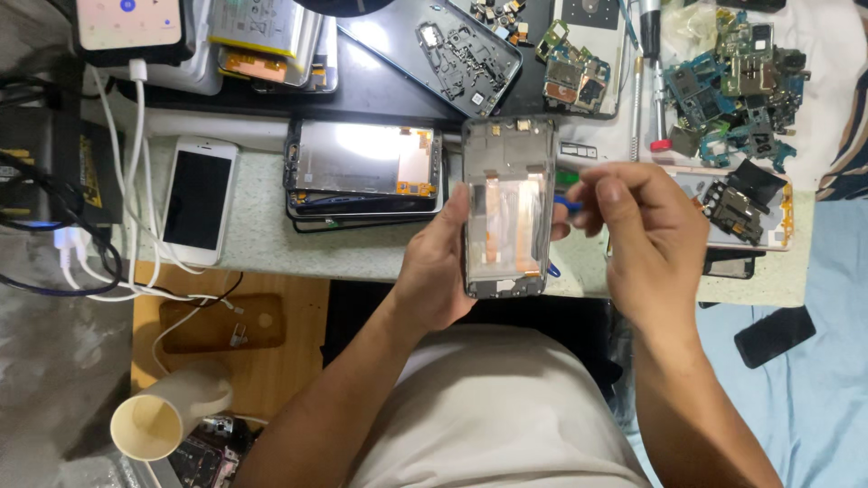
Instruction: The person disassembles a smartphone, removes the battery, and handles the motherboard and other internal components. They use pliers and a marker to work on the parts, then place the components back into the phone casing.
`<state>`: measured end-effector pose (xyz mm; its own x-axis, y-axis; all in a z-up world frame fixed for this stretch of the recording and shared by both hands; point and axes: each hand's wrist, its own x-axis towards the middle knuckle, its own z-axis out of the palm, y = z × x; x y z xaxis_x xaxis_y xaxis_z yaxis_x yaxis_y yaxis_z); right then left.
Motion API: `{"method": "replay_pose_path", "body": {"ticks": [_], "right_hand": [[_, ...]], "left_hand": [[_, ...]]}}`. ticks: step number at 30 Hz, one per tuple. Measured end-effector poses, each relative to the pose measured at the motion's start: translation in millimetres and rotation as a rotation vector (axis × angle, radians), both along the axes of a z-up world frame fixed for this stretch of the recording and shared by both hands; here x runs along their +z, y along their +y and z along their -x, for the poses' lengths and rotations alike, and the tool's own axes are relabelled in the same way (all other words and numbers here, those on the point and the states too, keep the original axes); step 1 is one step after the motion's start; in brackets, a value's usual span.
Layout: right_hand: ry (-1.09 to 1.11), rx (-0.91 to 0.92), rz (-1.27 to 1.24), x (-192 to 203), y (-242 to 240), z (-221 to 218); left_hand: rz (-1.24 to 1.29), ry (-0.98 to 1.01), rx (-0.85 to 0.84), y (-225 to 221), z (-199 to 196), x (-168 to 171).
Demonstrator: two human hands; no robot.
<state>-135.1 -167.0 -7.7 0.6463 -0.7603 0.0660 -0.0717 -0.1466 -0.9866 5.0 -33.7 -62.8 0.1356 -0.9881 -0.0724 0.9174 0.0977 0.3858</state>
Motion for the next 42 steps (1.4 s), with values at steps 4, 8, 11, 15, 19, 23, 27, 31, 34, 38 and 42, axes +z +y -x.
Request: {"method": "replay_pose_path", "body": {"ticks": [4, 8, 11, 15, 19, 23, 27, 31, 34, 38, 42], "right_hand": [[-0.003, 0.025, -0.012, -5.7, 3.7, 16.7], [0.045, 0.029, -0.024, -6.4, 11.2, 22.2], [0.032, 0.043, -0.077, -4.1, 17.0, 20.2], [0.068, 0.065, -0.070, 5.1, 30.8, 9.2], [0.069, 0.076, -0.004, 7.4, 47.2, -14.7], [0.017, 0.079, -0.068, 6.2, 53.0, -21.0], [-0.041, 0.095, -0.203, -0.1, 52.1, -20.7], [-0.094, 0.166, -0.234, -3.3, 54.1, -19.6], [-0.051, 0.126, -0.069, -8.8, 59.2, -24.6], [-0.143, 0.002, -0.242, -17.4, 61.3, -34.5], [-0.145, -0.009, 0.239, -12.9, 62.0, -36.7]], "left_hand": [[0.023, 0.085, -0.002, -4.4, -1.1, -0.8], [0.085, 0.124, 0.012, -7.2, -1.7, 0.6], [0.065, 0.117, 0.022, -7.8, 0.1, -1.0], [0.060, 0.069, 0.045, -5.4, 2.0, -0.5], [-0.013, -0.039, 0.134, -4.3, 8.5, 3.1], [0.003, -0.185, 0.214, -1.5, 16.8, 5.5], [-0.034, -0.322, 0.244, -0.1, 17.8, 1.8], [-0.040, -0.539, 0.312, 5.3, 21.6, 2.6], [-0.077, -0.570, 0.411, 3.3, 31.5, 1.1], [-0.354, -0.291, 0.553, -2.2, 45.6, -2.7], [-0.177, -0.520, 0.647, 1.7, 46.1, 6.2]]}}
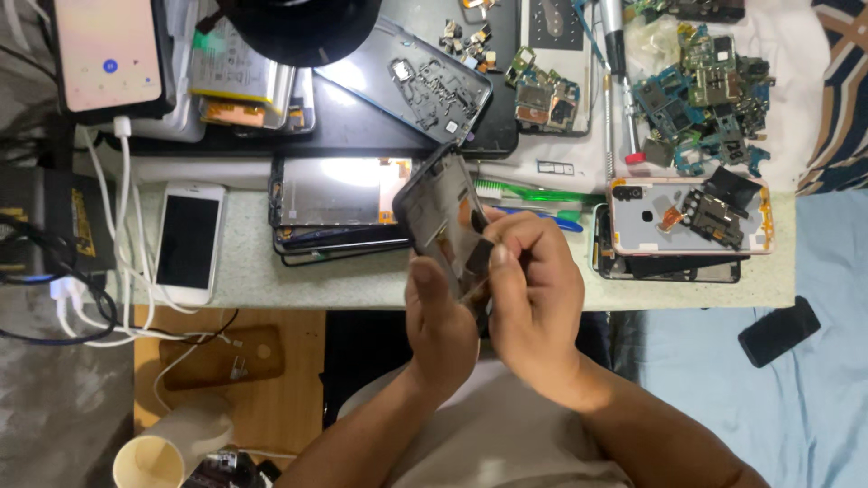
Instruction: The person disassembles a smartphone, removes the battery, and handles the motherboard and other internal components. They use pliers and a marker to work on the parts, then place the components back into the phone casing.
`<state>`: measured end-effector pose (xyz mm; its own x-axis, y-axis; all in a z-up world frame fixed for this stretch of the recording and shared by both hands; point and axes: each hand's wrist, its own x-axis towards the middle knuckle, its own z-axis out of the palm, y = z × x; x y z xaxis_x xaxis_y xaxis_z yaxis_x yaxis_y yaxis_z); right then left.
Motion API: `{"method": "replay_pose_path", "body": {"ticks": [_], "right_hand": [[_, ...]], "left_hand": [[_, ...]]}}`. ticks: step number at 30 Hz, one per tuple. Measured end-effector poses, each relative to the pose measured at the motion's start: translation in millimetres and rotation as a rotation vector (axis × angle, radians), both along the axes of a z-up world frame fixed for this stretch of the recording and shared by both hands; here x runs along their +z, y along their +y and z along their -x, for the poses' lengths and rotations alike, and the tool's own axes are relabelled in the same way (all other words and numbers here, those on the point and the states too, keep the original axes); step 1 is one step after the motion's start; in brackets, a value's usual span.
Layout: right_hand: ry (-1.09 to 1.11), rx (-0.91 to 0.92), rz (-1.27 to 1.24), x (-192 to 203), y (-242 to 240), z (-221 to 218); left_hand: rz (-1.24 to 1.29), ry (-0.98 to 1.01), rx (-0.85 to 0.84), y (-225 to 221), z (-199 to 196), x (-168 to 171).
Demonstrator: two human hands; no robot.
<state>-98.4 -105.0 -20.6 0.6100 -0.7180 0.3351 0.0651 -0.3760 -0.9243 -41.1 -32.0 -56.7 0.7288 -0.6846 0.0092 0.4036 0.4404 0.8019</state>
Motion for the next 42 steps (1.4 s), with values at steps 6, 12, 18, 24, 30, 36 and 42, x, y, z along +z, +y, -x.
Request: {"method": "replay_pose_path", "body": {"ticks": [6, 12, 18, 24, 30, 36, 42], "right_hand": [[0.095, -0.015, -0.026, 10.0, -7.6, 5.2], [-0.051, 0.106, -0.574, -4.1, -7.8, 12.0], [0.030, 0.317, -0.541, -0.2, -9.1, 19.6], [0.093, 0.380, -0.489, 5.7, -9.9, 17.6], [0.225, 0.273, -0.083, 11.4, -2.8, 12.7], [0.193, 0.185, 0.089, 9.2, 2.8, 11.5], [0.220, 0.018, 0.255, 1.8, 0.8, 10.2]], "left_hand": [[0.019, -0.008, -0.045, 0.3, -6.7, 7.8], [0.095, 0.124, -0.102, -6.2, -21.6, -0.1], [0.098, 0.056, -0.122, -6.2, -27.5, 1.1], [0.099, 0.046, -0.112, -5.6, -28.8, -1.9], [0.041, 0.003, -0.034, -5.0, -21.8, -3.1], [-0.039, -0.130, 0.081, -0.7, -11.7, -3.1], [-0.008, -0.244, 0.056, -0.5, -9.3, 3.0]]}}
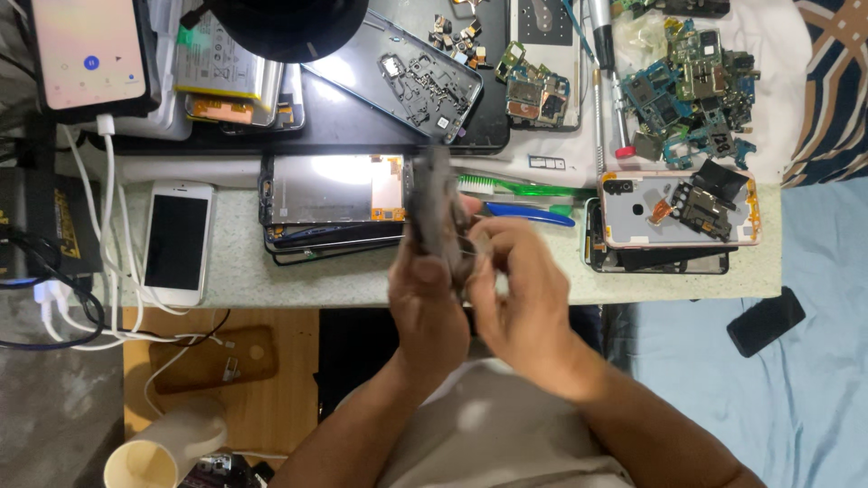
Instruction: The person disassembles a smartphone, removes the battery, and handles the motherboard and other internal components. They use pliers and a marker to work on the parts, then place the components back into the phone casing.
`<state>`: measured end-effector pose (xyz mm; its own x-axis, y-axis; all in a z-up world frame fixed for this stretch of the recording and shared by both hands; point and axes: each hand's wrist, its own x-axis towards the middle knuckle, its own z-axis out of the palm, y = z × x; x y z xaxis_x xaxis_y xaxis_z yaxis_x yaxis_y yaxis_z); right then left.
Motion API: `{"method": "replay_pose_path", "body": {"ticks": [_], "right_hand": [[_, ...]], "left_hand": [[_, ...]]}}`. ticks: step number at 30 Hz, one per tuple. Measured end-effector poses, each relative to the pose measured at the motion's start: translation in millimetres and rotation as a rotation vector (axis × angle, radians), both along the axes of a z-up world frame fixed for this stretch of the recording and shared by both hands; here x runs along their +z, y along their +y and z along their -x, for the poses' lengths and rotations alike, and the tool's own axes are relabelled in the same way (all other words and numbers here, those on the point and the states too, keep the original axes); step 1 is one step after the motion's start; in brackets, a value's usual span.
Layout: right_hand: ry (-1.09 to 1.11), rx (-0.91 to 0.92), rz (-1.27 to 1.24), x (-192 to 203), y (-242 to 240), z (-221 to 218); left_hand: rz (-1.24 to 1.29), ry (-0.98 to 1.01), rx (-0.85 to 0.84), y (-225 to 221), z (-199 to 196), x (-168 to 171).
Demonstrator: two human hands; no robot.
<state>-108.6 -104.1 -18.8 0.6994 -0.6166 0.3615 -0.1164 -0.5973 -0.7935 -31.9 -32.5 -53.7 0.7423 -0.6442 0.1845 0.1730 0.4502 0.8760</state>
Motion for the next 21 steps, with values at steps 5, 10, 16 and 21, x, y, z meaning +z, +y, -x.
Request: {"method": "replay_pose_path", "body": {"ticks": [5, 10, 16, 21], "right_hand": [[0.003, -0.079, 0.055, 0.8, -7.4, -1.8], [-0.115, -0.002, -0.412, 1.0, -15.0, -1.2], [-0.014, 0.029, -0.561, 9.4, -23.2, 8.3], [-0.011, 0.171, -0.357, 14.3, -17.5, 9.4]], "left_hand": [[-0.001, 0.089, -0.051, -0.2, -3.2, 3.9], [0.036, 0.428, -0.091, -4.8, -14.1, -3.5], [0.011, 0.531, -0.138, -6.0, -26.2, 4.3], [-0.016, 0.395, -0.129, -4.1, -26.4, 10.3]]}}
